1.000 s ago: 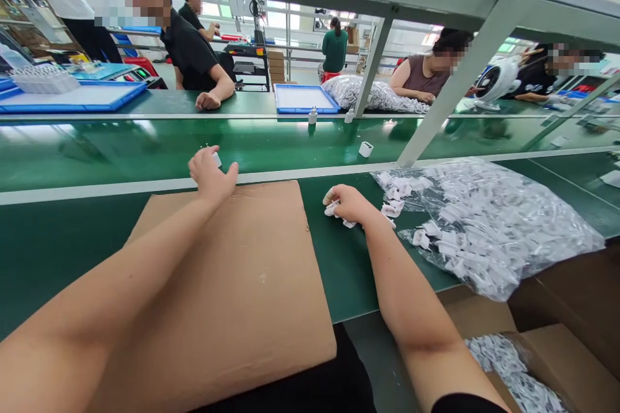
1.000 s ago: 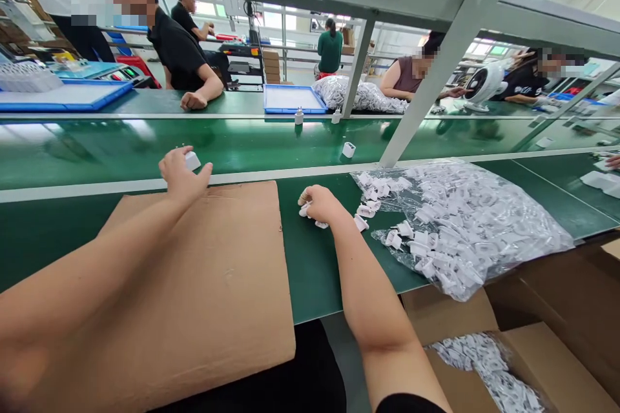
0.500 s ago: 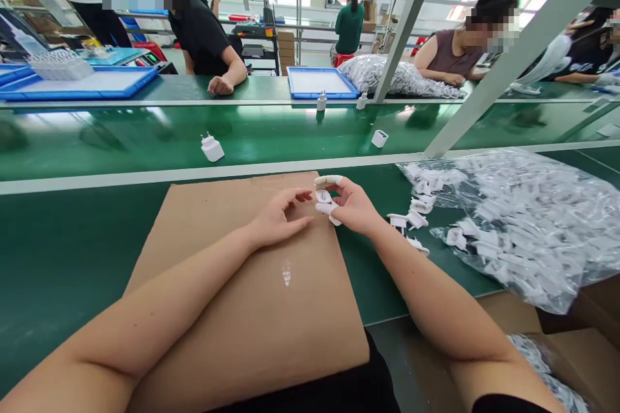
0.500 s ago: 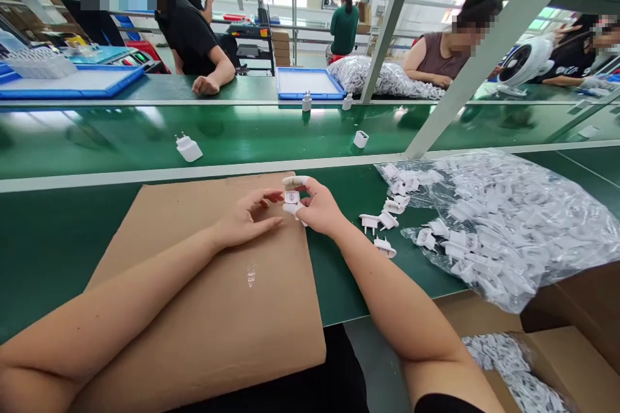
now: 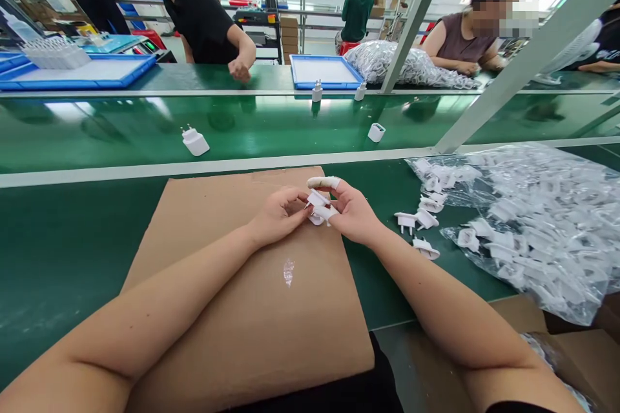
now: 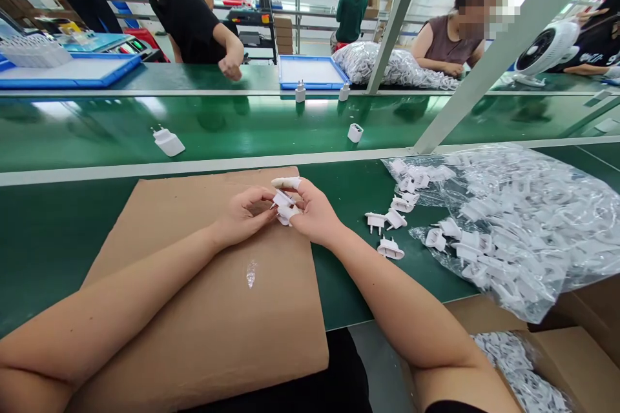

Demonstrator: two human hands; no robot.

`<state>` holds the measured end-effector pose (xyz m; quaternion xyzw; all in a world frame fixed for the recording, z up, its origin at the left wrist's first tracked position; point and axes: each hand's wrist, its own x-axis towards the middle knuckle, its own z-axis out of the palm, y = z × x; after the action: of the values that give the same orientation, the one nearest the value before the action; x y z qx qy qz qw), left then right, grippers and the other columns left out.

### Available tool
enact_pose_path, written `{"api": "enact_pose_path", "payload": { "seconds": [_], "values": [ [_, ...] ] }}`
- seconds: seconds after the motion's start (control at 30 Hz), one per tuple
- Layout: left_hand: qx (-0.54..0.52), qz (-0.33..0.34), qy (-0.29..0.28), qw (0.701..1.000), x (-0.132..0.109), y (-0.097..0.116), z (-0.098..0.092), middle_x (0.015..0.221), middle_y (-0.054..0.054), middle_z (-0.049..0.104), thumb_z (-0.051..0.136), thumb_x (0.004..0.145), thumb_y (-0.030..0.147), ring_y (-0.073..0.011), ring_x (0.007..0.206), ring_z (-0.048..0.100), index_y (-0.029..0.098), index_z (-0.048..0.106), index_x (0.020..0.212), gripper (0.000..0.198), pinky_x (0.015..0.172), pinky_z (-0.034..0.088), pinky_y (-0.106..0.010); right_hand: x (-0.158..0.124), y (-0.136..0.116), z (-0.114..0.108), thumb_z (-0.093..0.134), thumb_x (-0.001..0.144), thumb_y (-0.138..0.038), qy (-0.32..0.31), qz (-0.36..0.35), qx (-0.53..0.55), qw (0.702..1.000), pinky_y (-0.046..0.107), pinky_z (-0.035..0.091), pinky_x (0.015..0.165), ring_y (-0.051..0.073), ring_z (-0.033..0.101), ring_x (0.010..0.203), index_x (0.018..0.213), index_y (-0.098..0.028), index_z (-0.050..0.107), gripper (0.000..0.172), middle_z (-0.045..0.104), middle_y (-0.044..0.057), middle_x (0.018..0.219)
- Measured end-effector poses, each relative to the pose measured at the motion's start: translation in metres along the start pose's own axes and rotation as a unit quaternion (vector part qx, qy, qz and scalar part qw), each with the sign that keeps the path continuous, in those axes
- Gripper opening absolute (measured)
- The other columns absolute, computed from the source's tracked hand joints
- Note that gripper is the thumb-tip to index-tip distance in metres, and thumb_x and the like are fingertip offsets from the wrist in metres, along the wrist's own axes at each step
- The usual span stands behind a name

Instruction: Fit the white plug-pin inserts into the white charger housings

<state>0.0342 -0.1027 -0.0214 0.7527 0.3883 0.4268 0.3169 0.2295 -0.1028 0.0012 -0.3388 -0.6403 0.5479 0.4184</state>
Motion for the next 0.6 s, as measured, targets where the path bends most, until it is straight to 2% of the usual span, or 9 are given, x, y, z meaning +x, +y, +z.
{"api": "enact_pose_path", "payload": {
  "seconds": [0.07, 0.17, 0.33, 0.47, 0.6],
  "values": [
    [0.029, 0.027, 0.024, 0.999, 0.0, 0.001, 0.0, 0.096, -0.006, 0.071, 0.065, 0.09, 0.038, -0.0225, 0.089, 0.065, 0.022, 0.07, 0.095, 0.018, 0.083, 0.052, -0.037, -0.001, -0.002, -0.001, 0.068, 0.079, -0.027, 0.013, -0.014, -0.037, 0.999, 0.034, 0.059, 0.078, 0.022, 0.064, 0.103, 0.121, -0.026, 0.062, 0.043, 0.062, 0.008, 0.121],
    [0.039, 0.029, 0.049, 0.998, 0.001, 0.004, -0.001, 0.095, -0.006, 0.071, 0.064, 0.09, 0.039, -0.0232, 0.091, 0.065, 0.023, 0.069, 0.093, 0.017, 0.085, 0.052, -0.039, -0.001, -0.004, -0.005, 0.069, 0.077, -0.025, 0.024, -0.045, -0.123, 0.991, 0.033, 0.057, 0.079, 0.021, 0.061, 0.105, 0.118, -0.026, 0.067, 0.04, 0.06, 0.007, 0.118],
    [0.06, 0.039, 0.077, 0.994, 0.002, 0.006, -0.002, 0.093, -0.004, 0.072, 0.065, 0.092, 0.038, -0.0221, 0.09, 0.065, 0.023, 0.069, 0.091, 0.016, 0.086, 0.051, -0.038, 0.002, -0.002, -0.012, 0.072, 0.076, -0.024, 0.014, -0.037, -0.221, 0.974, 0.031, 0.053, 0.074, 0.017, 0.059, 0.084, 0.106, -0.025, 0.076, 0.03, 0.057, 0.004, 0.092],
    [0.071, 0.05, 0.091, 0.992, 0.002, 0.004, -0.002, 0.092, -0.003, 0.071, 0.065, 0.093, 0.038, -0.021, 0.089, 0.064, 0.023, 0.069, 0.091, 0.016, 0.084, 0.05, -0.036, 0.003, -0.001, -0.013, 0.069, 0.072, -0.017, 0.048, -0.003, -0.206, 0.977, 0.027, 0.05, 0.062, 0.015, 0.057, 0.075, 0.094, -0.023, 0.077, 0.024, 0.054, 0.002, 0.086],
    [0.074, 0.052, 0.093, 0.992, 0.002, 0.004, -0.002, 0.092, -0.003, 0.071, 0.066, 0.093, 0.038, -0.0206, 0.089, 0.064, 0.023, 0.069, 0.092, 0.016, 0.085, 0.05, -0.035, 0.004, 0.0, -0.014, 0.065, 0.067, -0.011, 0.076, 0.002, -0.182, 0.98, 0.027, 0.05, 0.063, 0.014, 0.059, 0.074, 0.086, -0.022, 0.075, 0.023, 0.061, 0.002, 0.09]
  ]
}}
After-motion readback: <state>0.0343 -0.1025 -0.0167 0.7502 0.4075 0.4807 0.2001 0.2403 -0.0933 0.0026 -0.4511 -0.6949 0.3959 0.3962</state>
